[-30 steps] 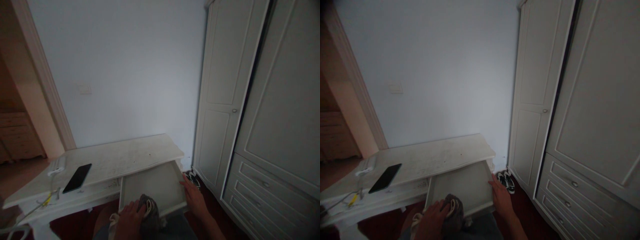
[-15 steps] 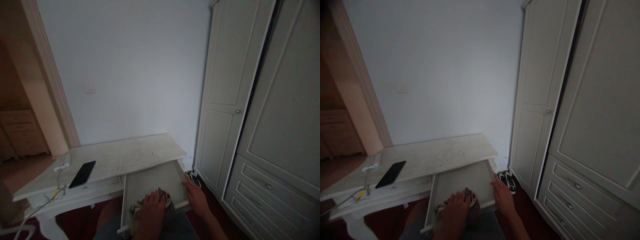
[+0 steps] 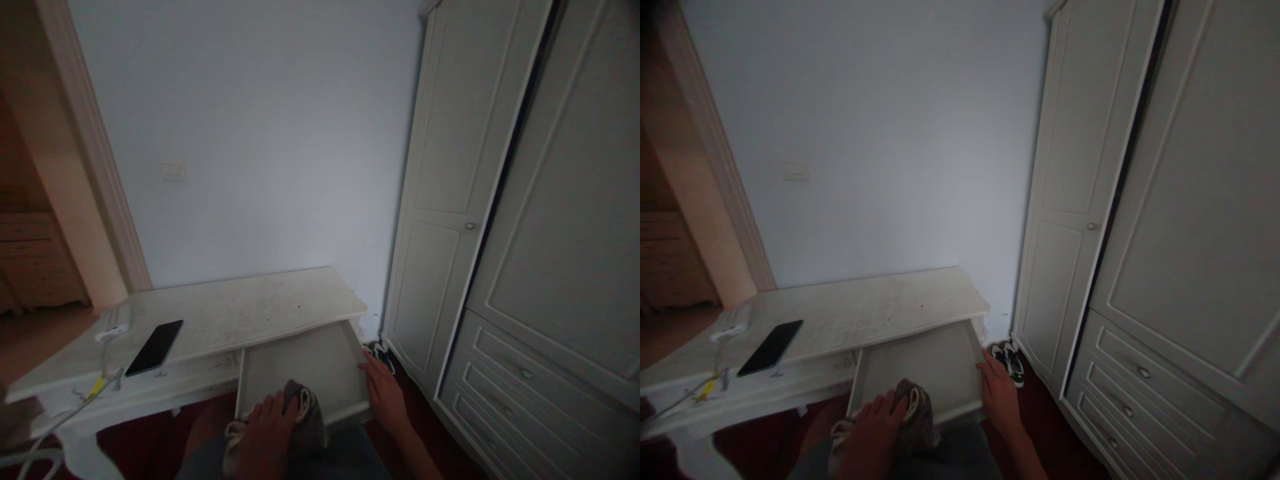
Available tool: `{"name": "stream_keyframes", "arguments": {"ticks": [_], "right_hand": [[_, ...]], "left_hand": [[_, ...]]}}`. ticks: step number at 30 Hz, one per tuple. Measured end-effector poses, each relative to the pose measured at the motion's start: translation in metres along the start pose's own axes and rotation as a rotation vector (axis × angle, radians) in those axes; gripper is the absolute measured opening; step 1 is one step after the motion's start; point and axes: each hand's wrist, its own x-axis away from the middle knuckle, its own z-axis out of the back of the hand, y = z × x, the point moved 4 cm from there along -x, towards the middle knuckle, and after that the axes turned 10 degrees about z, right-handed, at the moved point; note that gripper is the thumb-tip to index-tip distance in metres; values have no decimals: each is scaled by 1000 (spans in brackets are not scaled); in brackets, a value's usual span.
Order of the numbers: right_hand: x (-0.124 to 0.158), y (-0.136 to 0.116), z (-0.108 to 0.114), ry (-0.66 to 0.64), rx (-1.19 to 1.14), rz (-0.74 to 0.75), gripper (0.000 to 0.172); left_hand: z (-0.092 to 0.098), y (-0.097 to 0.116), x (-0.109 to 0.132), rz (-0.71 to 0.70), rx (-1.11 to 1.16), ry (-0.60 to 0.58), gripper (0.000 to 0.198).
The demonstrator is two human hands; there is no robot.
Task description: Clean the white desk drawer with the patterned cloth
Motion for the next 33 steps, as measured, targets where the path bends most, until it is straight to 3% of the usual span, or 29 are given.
{"name": "stream_keyframes", "arguments": {"ticks": [3,6,13,18,21,26,30,33], "right_hand": [[6,-2,-3,190,18,-55,40],[9,-4,-10,295,53,-162,43],[-16,-6,-18,197,88,-207,49],[-56,-6,-24,141,178,-231,50],[-76,-7,-29,119,248,-242,47],[-87,-11,-37,56,304,-178,41],[-81,-10,-38,17,285,-134,37],[-79,-9,-39,8,280,-116,37]], "left_hand": [[-1,-28,12,1,-23,22,70],[-4,-35,17,-74,-7,90,69],[3,-44,6,-133,-14,288,65],[16,-56,-21,-162,-50,361,66],[15,-63,-39,-173,-67,399,58],[-12,-80,-38,-185,-66,471,50],[-44,-85,-19,-433,-55,303,49],[-61,-86,-11,-529,-75,263,42]]}}
